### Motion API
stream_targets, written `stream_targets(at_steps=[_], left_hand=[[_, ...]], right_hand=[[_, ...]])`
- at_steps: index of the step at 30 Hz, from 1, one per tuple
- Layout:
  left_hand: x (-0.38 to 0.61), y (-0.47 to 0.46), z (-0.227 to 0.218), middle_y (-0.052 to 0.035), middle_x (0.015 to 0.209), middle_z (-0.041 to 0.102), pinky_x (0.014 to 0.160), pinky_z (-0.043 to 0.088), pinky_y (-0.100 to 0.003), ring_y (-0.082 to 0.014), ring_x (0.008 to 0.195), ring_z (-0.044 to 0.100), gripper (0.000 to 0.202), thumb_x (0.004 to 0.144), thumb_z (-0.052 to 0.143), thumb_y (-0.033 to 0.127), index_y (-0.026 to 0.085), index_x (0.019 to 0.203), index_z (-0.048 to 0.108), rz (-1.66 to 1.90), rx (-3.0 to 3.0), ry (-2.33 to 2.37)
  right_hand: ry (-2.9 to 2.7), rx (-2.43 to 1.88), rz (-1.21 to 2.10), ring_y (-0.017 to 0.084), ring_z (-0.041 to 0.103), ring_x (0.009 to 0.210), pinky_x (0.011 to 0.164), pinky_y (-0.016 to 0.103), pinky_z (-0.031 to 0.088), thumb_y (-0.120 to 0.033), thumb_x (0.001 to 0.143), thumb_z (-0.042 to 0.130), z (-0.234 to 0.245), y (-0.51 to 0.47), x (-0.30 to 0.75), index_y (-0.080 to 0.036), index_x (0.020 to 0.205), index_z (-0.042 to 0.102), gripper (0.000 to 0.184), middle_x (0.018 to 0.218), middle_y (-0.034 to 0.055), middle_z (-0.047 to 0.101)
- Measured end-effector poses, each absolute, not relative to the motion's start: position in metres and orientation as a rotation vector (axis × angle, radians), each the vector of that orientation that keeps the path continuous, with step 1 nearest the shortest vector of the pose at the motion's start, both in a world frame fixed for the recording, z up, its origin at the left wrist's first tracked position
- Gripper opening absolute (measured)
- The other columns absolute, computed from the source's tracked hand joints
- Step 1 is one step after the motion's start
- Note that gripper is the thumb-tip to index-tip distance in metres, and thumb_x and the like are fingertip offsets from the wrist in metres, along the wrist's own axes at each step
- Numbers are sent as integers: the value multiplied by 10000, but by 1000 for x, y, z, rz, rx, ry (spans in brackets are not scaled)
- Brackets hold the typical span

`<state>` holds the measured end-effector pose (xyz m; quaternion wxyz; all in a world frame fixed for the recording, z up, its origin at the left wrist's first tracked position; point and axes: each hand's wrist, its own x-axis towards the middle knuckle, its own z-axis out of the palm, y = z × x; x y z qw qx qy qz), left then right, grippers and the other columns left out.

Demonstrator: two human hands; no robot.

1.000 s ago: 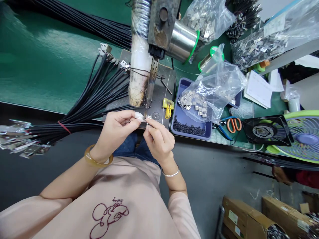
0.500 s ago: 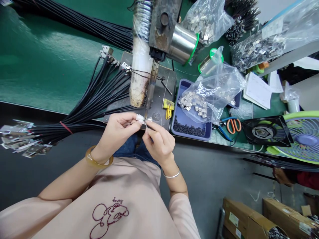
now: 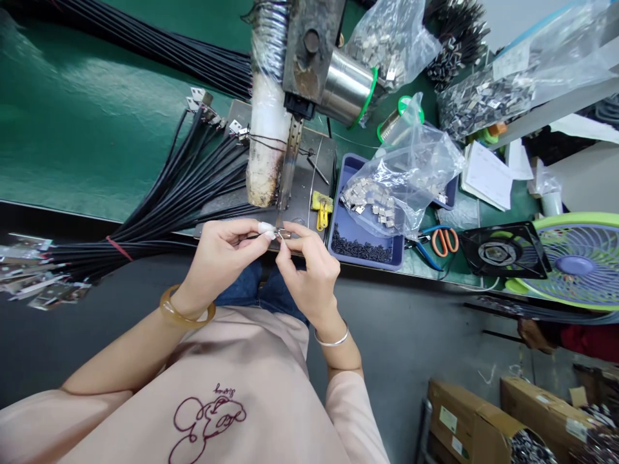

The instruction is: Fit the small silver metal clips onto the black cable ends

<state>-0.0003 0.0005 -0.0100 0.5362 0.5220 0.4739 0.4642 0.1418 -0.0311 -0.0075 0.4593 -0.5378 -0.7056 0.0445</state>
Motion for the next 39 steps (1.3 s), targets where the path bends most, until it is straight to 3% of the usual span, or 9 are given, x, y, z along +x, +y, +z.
stream_targets(at_steps=[9, 14, 21, 25, 30, 39], left_hand=[[-1, 1, -10, 4, 579, 567, 502, 352, -201, -86, 536, 445, 142, 754, 651, 204, 134, 636, 687, 1124, 1281, 1157], [0, 1, -10, 1, 584, 569, 531, 391, -206, -101, 567, 486, 120, 747, 645, 200, 139, 670, 714, 1115, 1281, 1184], [2, 3, -2, 3, 596, 586, 484, 355, -184, -74, 524, 418, 104, 720, 649, 192, 134, 667, 717, 1153, 1310, 1224], [2, 3, 0, 7, 601, 590, 475, 350, -174, -64, 516, 406, 96, 711, 642, 170, 128, 660, 712, 1158, 1315, 1225], [1, 3, -2, 7, 581, 564, 498, 365, -181, -81, 542, 444, 124, 717, 612, 175, 125, 629, 684, 1040, 1334, 1222], [0, 0, -5, -3, 608, 589, 510, 357, -199, -89, 560, 451, 135, 753, 628, 210, 130, 675, 704, 1048, 1348, 1191]], right_hand=[[-1637, -1378, 380, 135, 775, 820, 688, 233, 642, -145, 891, 625, -7, -32, 143, -208, 844, 618, 79, 1074, 44, 783], [-1676, -1338, 287, 141, 766, 877, 726, 245, 637, -123, 872, 639, -7, -31, 145, -209, 852, 637, 89, 1047, 37, 786], [-1739, -1309, 165, 156, 764, 949, 803, 271, 627, -91, 860, 664, -2, -29, 143, -224, 862, 645, 134, 1028, 24, 784], [-1781, -1276, 134, 186, 761, 1016, 848, 307, 630, -67, 860, 646, 0, -32, 142, -240, 858, 618, 176, 902, 1, 781], [-1861, -1327, 101, 178, 763, 1005, 828, 293, 631, -80, 870, 611, 2, -36, 144, -235, 870, 588, 157, 1050, 55, 785], [-1766, -1349, 142, 167, 770, 928, 753, 275, 645, -117, 892, 630, 0, -39, 144, -227, 881, 615, 112, 1026, 49, 782]])
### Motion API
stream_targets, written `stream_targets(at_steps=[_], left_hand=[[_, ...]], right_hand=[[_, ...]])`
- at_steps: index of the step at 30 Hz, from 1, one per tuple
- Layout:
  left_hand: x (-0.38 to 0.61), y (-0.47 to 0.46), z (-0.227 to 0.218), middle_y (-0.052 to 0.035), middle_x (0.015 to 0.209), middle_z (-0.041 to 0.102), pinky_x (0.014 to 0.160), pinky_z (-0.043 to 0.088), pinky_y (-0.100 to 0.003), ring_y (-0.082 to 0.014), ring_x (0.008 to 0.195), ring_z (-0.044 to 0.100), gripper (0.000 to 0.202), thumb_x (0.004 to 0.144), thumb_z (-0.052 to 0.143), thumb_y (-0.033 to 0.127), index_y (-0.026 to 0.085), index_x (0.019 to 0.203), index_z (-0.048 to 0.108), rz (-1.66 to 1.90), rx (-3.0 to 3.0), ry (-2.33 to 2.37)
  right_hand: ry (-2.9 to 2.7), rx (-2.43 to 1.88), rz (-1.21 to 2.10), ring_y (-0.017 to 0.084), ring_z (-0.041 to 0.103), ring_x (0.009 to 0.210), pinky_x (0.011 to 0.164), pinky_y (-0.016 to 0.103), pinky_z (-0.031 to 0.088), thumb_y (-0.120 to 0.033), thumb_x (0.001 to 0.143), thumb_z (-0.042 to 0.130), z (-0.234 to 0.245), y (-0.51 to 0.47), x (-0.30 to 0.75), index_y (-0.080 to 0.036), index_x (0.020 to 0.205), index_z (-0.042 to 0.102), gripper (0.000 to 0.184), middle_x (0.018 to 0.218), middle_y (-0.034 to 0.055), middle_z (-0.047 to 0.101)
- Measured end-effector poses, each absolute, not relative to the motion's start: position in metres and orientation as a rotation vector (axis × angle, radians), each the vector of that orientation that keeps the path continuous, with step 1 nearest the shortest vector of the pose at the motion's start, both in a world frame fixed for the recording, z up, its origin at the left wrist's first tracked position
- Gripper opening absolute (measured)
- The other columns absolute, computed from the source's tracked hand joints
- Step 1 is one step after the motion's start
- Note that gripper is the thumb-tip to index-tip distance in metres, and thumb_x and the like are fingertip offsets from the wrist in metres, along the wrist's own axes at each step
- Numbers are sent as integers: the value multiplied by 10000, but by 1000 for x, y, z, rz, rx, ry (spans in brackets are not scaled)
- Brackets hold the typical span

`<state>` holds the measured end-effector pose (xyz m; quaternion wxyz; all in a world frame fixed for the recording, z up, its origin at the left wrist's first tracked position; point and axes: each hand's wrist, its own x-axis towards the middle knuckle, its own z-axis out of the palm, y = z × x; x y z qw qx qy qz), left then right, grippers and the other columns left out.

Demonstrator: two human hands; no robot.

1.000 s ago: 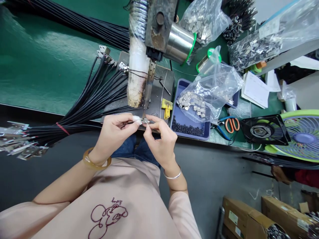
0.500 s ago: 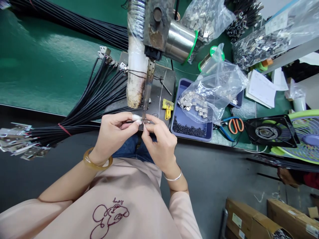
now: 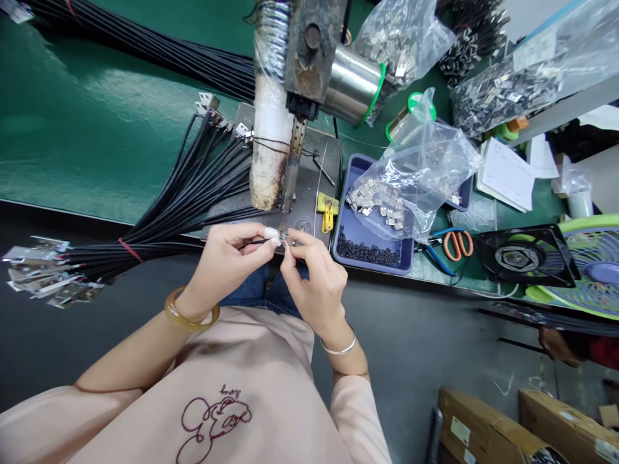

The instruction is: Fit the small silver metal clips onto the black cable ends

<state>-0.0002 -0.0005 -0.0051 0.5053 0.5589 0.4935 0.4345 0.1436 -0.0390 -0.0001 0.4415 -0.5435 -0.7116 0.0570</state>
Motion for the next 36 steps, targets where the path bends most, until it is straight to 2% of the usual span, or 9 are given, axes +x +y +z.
stream_targets(at_steps=[3, 7, 12, 18, 25, 29, 36], left_hand=[[-1, -1, -4, 0, 607, 577, 489, 323, -204, -79, 539, 420, 143, 762, 627, 207, 129, 667, 700, 1090, 1372, 1178], [-3, -1, -1, 32, 562, 459, 473, 270, -216, -68, 511, 347, 149, 754, 614, 171, 137, 615, 654, 1138, 1407, 1133], [-4, 1, -4, 53, 524, 358, 495, 262, -231, -72, 511, 316, 197, 739, 625, 166, 152, 549, 572, 1118, 1396, 1134], [0, 2, -11, 28, 587, 496, 512, 302, -224, -78, 541, 381, 112, 762, 624, 181, 136, 668, 664, 1124, 1352, 1164], [0, 3, -8, 49, 560, 451, 481, 271, -204, -57, 515, 330, 130, 761, 610, 98, 131, 644, 658, 1233, 1505, 1156], [-1, 2, -9, 53, 546, 416, 493, 271, -209, -56, 519, 329, 162, 763, 610, 99, 128, 605, 624, 1168, 1529, 1191], [0, 1, -8, 38, 580, 490, 501, 289, -209, -61, 533, 360, 137, 780, 611, 109, 128, 651, 655, 1174, 1531, 1194]], right_hand=[[-1652, -1361, 308, 146, 770, 881, 722, 250, 656, -134, 894, 645, -2, -39, 144, -217, 863, 623, 92, 1011, 30, 778], [-1584, -1358, 523, 122, 765, 817, 716, 240, 663, -147, 897, 646, -1, -38, 146, -205, 849, 629, 77, 1007, 22, 769], [-1734, -1335, 289, 120, 747, 855, 705, 227, 628, -109, 880, 654, 0, -35, 145, -217, 830, 641, 119, 953, 4, 772], [-1795, -1293, 103, 127, 736, 858, 728, 243, 591, -91, 880, 650, -4, -29, 142, -218, 844, 623, 135, 949, 22, 769], [-1734, -1288, 192, 134, 733, 916, 815, 268, 602, -74, 854, 669, -4, -30, 142, -218, 841, 635, 149, 973, 20, 766], [-1738, -1313, 288, 144, 743, 919, 749, 260, 619, -103, 868, 654, -6, -33, 145, -221, 844, 636, 121, 993, 22, 768], [-1716, -1325, 282, 150, 752, 933, 748, 267, 628, -114, 882, 647, -3, -33, 145, -221, 859, 649, 109, 1012, 26, 776]])
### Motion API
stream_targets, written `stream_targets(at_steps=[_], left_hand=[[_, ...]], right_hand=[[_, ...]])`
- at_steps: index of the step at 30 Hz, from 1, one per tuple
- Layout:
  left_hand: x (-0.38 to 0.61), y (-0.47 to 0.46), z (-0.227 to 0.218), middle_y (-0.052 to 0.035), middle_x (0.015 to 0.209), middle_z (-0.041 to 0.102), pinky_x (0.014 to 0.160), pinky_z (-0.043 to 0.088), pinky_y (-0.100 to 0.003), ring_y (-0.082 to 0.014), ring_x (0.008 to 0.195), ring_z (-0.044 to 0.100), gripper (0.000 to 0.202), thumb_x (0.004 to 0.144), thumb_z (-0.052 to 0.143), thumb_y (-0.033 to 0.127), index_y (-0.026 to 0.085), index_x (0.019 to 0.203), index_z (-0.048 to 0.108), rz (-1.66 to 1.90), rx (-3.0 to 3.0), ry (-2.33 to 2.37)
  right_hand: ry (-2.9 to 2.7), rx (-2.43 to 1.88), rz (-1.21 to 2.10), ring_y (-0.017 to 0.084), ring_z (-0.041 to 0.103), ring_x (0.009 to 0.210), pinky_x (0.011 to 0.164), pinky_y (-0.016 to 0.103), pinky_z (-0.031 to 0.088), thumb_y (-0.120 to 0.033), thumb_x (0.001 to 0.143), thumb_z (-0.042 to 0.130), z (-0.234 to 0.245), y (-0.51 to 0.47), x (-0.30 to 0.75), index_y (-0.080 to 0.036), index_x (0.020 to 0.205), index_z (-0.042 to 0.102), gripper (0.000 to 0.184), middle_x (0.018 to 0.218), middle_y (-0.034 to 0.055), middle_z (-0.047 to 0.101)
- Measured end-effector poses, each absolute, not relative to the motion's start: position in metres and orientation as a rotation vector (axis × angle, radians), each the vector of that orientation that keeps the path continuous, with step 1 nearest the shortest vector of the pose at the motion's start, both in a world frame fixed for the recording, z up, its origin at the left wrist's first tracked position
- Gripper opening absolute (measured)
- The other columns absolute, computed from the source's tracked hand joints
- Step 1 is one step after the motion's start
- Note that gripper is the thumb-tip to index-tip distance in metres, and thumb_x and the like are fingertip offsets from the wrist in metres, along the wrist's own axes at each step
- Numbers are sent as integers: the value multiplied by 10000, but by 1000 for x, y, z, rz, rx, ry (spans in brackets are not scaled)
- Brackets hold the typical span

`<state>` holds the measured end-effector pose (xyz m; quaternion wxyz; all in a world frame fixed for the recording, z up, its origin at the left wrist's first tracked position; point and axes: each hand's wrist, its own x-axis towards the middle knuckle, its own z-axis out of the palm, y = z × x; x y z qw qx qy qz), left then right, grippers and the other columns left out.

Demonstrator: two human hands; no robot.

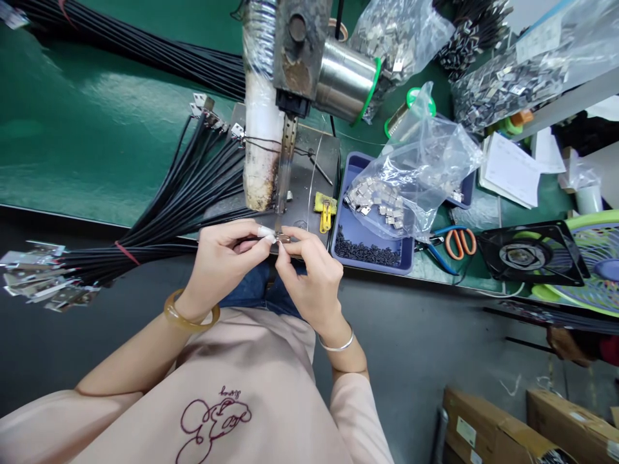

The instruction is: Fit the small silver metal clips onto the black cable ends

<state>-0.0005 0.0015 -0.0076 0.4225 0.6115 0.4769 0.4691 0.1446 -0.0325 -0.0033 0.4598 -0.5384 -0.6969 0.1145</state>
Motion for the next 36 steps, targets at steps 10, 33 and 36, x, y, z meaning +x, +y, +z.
stream_targets(at_steps=[10, 33, 36], left_hand=[[-1, 1, -9, 13, 603, 570, 491, 321, -195, -68, 539, 423, 128, 767, 620, 164, 115, 669, 687, 1109, 1427, 1187], [-21, -6, -7, 52, 521, 428, 453, 287, -193, -53, 467, 343, 147, 798, 612, 184, 134, 661, 629, 859, 1395, 890], [-19, -5, -6, 52, 514, 412, 454, 266, -195, -53, 475, 331, 194, 815, 648, 245, 130, 658, 644, 862, 1306, 908]], right_hand=[[-1775, -1298, 242, 151, 756, 948, 808, 283, 624, -98, 880, 634, -5, -36, 146, -222, 861, 627, 126, 1034, 43, 777], [-1858, -1136, 326, 154, 695, 942, 834, 314, 572, -124, 936, 575, -14, -36, 158, -231, 970, 585, 112, 950, 21, 700], [-1844, -1176, 167, 162, 730, 915, 831, 323, 580, -89, 916, 592, -19, -40, 159, -235, 1005, 607, 171, 937, 17, 733]])
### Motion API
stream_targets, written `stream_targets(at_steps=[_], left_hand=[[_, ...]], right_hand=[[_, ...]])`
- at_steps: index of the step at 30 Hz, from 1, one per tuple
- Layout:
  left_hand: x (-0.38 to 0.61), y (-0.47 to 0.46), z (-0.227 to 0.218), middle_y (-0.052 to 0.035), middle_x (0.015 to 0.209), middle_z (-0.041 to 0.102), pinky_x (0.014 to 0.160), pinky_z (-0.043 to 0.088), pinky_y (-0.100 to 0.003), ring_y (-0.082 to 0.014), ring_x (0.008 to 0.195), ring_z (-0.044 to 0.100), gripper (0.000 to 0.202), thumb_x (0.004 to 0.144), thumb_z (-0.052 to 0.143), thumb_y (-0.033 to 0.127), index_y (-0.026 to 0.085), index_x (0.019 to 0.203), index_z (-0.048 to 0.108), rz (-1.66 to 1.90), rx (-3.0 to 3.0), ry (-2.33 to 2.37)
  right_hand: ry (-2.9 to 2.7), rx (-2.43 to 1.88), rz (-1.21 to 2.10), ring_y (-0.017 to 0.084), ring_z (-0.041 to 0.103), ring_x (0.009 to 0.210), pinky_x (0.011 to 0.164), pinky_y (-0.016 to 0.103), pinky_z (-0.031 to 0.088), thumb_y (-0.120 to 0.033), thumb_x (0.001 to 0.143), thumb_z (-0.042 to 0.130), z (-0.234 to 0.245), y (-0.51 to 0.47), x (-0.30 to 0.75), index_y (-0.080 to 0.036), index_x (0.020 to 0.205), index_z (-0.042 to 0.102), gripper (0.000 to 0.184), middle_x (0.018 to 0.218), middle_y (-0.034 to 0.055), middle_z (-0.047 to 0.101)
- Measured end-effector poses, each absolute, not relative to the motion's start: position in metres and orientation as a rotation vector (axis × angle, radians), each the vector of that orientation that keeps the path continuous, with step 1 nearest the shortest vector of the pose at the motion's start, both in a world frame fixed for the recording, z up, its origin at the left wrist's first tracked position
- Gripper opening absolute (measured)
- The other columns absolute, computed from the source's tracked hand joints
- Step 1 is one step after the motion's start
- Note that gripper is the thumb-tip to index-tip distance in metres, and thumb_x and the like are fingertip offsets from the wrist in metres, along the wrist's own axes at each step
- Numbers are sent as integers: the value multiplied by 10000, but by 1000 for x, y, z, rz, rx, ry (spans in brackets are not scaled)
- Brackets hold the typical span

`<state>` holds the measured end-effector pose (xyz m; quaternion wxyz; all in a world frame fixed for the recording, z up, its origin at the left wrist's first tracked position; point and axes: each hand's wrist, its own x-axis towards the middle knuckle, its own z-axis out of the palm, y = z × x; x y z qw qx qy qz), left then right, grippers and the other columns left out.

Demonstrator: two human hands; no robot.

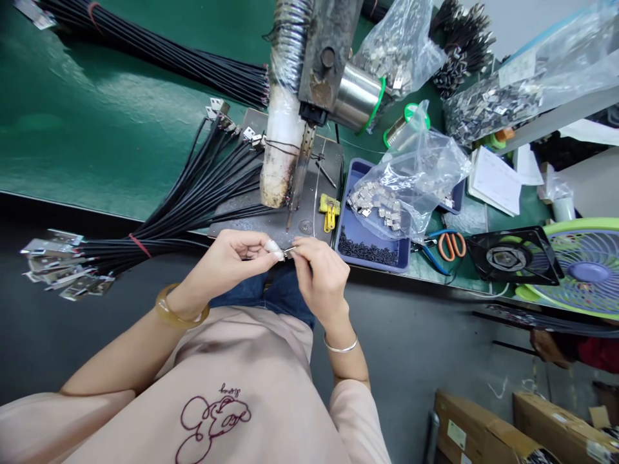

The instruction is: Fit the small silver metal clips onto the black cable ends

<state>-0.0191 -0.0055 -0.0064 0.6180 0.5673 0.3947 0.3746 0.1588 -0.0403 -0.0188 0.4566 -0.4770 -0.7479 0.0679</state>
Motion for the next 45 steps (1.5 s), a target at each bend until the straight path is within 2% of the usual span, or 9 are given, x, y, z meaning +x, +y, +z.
stream_targets(at_steps=[4, 6, 11, 16, 21, 28, 35, 42, 45], left_hand=[[-15, -7, -11, 13, 595, 555, 538, 393, -205, -84, 554, 466, 164, 818, 627, 232, 132, 695, 671, 951, 1334, 953], [-14, -9, -15, -2, 631, 601, 572, 429, -214, -100, 585, 512, 150, 811, 618, 214, 137, 691, 663, 984, 1361, 999], [-11, -14, -18, 28, 594, 540, 563, 377, -226, -90, 547, 456, 115, 822, 611, 155, 147, 715, 654, 1067, 1635, 1103], [-12, -16, -16, 44, 590, 476, 560, 349, -232, -86, 543, 418, 149, 838, 581, 103, 151, 708, 635, 1104, 1843, 1039], [-18, -13, -16, 24, 607, 568, 541, 366, -217, -84, 538, 459, 114, 841, 605, 156, 143, 740, 656, 976, 1679, 958], [-14, -2, -21, -16, 694, 679, 628, 469, -211, -106, 631, 585, 133, 830, 634, 211, 128, 750, 700, 890, 1411, 912], [-12, -1, -18, -19, 673, 663, 604, 469, -210, -103, 615, 575, 163, 809, 687, 256, 124, 713, 696, 885, 1291, 884], [-13, 2, -16, -8, 644, 645, 576, 461, -202, -90, 576, 546, 124, 794, 666, 230, 126, 731, 695, 946, 1287, 919], [-10, 0, -16, -1, 625, 623, 566, 455, -201, -90, 568, 539, 113, 773, 668, 221, 130, 707, 673, 993, 1278, 999]], right_hand=[[-1415, -1321, 30, 99, 591, 519, 514, 249, 479, -202, 942, 599, -13, -55, 160, -256, 1005, 600, 83, 742, -40, 638], [-1338, -1375, 18, 85, 506, 461, 440, 239, 395, -278, 950, 597, -5, -62, 159, -252, 952, 597, 26, 705, -41, 587], [-1725, -1612, 226, 59, 433, 451, 486, 214, 372, -313, 924, 643, 4, -61, 149, -213, 801, 615, 160, 561, -77, 484], [-1773, -1632, 323, 58, 495, 521, 543, 199, 384, -263, 939, 574, -7, -49, 141, -190, 794, 600, 165, 624, -58, 564], [-1668, -1553, 620, 63, 366, 454, 471, 214, 303, -315, 944, 556, -3, -52, 148, -199, 726, 575, 247, 560, -77, 474], [-1581, -1870, 102, 102, 402, 529, 576, 269, 349, -386, 927, 587, 1, -21, 212, -194, 772, 640, 252, 668, -27, 571], [-1980, -1908, 259, 159, 587, 716, 702, 293, 407, -231, 886, 590, -2, 13, 242, -201, 901, 704, 119, 890, 41, 727], [-1696, -1898, 156, 94, 404, 502, 565, 269, 346, -348, 902, 631, -1, -1, 231, -196, 816, 640, 174, 706, -21, 627], [-1388, -1728, 252, 65, 368, 455, 478, 245, 301, -380, 881, 671, 0, -18, 210, -195, 829, 630, 197, 748, -10, 658]])
